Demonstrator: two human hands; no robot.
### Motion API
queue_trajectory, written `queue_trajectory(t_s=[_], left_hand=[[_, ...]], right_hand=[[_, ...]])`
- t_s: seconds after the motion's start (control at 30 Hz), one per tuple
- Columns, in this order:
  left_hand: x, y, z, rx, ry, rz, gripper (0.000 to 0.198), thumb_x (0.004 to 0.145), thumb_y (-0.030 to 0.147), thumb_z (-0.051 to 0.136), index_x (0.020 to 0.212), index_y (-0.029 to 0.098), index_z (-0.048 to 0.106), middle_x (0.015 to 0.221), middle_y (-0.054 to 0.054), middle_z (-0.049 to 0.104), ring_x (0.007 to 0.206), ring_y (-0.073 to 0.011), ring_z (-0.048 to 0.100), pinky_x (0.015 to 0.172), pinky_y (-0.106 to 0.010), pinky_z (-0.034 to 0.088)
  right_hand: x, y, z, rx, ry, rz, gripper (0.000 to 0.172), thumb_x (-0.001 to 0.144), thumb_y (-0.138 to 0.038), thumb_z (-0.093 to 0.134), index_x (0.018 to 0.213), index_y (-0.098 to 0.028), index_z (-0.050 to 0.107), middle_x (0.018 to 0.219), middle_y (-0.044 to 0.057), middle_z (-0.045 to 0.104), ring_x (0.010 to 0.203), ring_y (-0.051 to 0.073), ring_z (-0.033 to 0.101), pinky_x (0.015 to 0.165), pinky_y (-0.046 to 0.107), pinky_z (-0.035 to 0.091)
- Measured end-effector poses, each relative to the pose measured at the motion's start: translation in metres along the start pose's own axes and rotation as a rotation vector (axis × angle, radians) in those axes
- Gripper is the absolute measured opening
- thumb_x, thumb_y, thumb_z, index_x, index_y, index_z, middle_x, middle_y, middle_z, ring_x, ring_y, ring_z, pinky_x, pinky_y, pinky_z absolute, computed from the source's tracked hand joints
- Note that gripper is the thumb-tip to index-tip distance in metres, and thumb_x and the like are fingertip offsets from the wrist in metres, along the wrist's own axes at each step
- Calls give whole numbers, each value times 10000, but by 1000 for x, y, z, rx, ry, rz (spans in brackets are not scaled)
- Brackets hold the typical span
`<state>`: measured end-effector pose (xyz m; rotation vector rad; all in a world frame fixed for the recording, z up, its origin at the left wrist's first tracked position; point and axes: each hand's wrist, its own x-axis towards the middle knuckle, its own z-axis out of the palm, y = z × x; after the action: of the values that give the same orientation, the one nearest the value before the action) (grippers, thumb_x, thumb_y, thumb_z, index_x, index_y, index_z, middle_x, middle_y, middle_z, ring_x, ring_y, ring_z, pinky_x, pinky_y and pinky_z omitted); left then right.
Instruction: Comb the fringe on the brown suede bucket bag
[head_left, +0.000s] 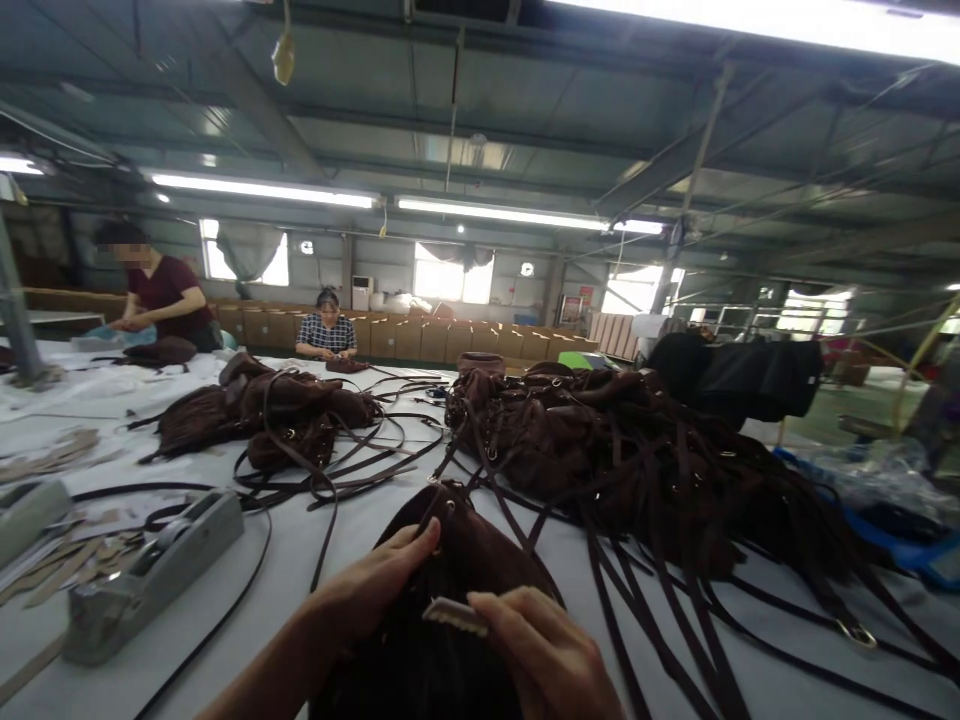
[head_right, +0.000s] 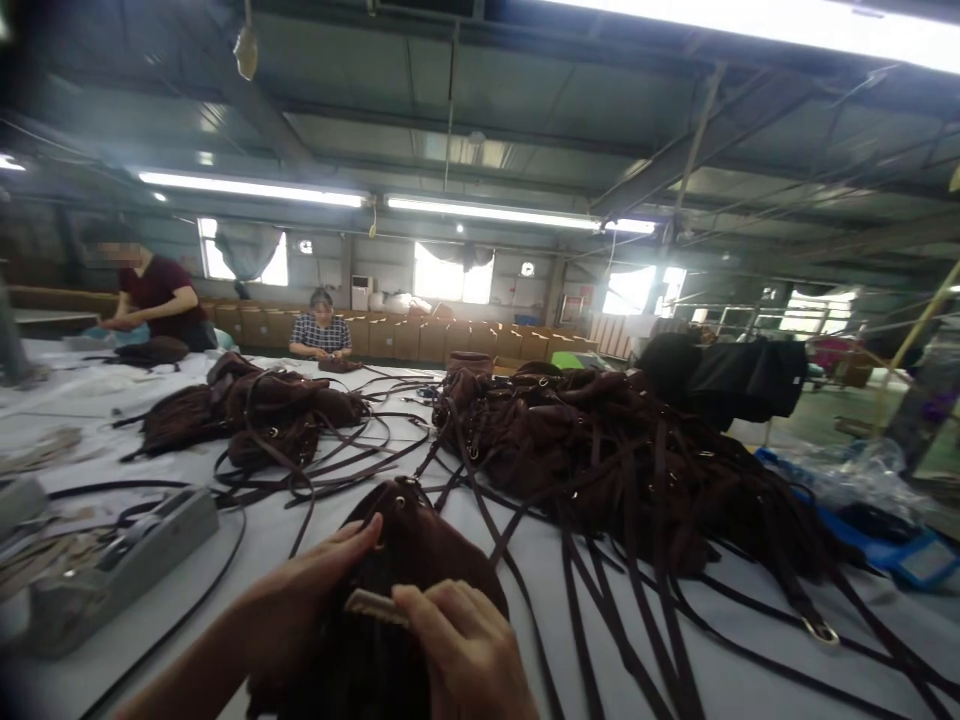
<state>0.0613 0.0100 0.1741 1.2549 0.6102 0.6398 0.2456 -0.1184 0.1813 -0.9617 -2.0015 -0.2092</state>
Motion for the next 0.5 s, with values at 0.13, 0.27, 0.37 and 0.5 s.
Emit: queue_trajectory(t_s=[0.13, 0.27, 0.37, 0.5], left_hand=[[-19, 21, 0, 151, 52, 17, 500, 754, 574, 687, 1075, 193, 723, 957, -82, 736, 976, -305, 640, 774, -324, 511], [-25, 37, -2, 264, 94, 65, 432, 794, 547, 653, 1028, 193, 736, 924, -71, 736, 932, -287, 638, 756, -320, 497], [-25, 44, -1, 292, 105, 107, 460, 814, 587, 620, 1001, 180, 726, 880, -48, 716, 842, -236, 626, 726, -295, 488], [-23, 40, -5, 237, 46, 108, 542, 810, 664, 574, 998, 171, 698, 730, -6, 652, 679, -175, 566, 639, -262, 459]], right_hand=[[33, -1, 1, -128, -104, 7, 343, 960, -70, 364, 1191, -196, 583, 880, 65, 640, 749, 189, 590, 657, 285, 479], [42, -1, 13, -159, -181, 21, 338, 868, -33, 402, 1072, -190, 621, 836, 54, 617, 730, 194, 561, 652, 293, 440], [35, 0, 27, 13, -265, 109, 270, 842, -71, 420, 960, -189, 632, 808, 37, 606, 719, 175, 564, 619, 266, 414], [19, 2, 41, 345, -419, 216, 180, 826, -152, 441, 753, -191, 601, 706, -6, 552, 633, 141, 511, 546, 254, 335]])
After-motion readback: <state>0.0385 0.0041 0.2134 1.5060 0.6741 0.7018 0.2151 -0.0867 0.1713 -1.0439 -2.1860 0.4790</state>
